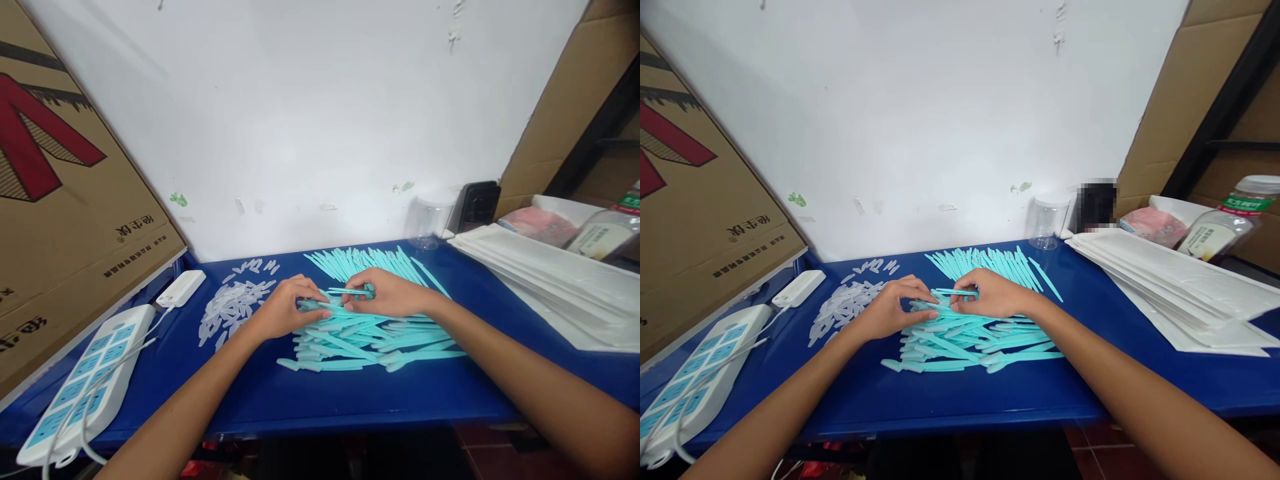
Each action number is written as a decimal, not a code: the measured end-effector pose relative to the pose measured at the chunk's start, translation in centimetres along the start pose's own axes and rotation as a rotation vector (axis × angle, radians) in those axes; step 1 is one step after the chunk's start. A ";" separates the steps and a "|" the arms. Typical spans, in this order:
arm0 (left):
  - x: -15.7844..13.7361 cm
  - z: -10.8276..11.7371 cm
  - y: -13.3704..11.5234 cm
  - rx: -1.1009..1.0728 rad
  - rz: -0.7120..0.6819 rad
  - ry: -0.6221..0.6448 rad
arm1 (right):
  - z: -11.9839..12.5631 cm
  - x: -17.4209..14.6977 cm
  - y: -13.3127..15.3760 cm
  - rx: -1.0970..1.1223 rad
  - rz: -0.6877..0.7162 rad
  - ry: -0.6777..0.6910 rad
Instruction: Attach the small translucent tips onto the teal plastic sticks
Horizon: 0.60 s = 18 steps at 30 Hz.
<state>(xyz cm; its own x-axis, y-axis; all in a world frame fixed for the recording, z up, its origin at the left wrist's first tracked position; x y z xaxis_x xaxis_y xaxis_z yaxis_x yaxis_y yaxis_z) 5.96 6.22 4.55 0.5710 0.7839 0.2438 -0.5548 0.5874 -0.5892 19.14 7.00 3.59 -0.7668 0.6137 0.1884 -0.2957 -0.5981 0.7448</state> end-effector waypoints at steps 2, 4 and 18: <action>0.0 0.1 -0.1 -0.001 0.001 -0.007 | 0.3 0.0 -0.1 -0.037 -0.006 -0.016; 0.0 0.4 0.0 0.001 0.006 -0.030 | 0.7 0.0 -0.4 -0.064 -0.016 -0.036; -0.8 7.8 8.1 0.672 0.285 -0.333 | 2.4 -0.2 -1.4 -0.056 -0.089 -0.127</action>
<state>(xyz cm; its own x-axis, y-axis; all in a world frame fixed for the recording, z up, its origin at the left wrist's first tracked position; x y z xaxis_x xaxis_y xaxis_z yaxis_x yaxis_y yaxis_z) -3.72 11.99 5.61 0.2011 0.8784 0.4335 -0.9583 0.2682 -0.0990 21.08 8.88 4.05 -0.6587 0.7239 0.2050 -0.3938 -0.5639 0.7259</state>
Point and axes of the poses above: each hand's wrist, its own x-axis towards the middle knuckle, its own z-axis out of the back of the hand, y = z × x, the point moved 10 cm from there along x, towards the middle knuckle, and after that the axes turned 7 degrees about z, right-handed, at the moved point
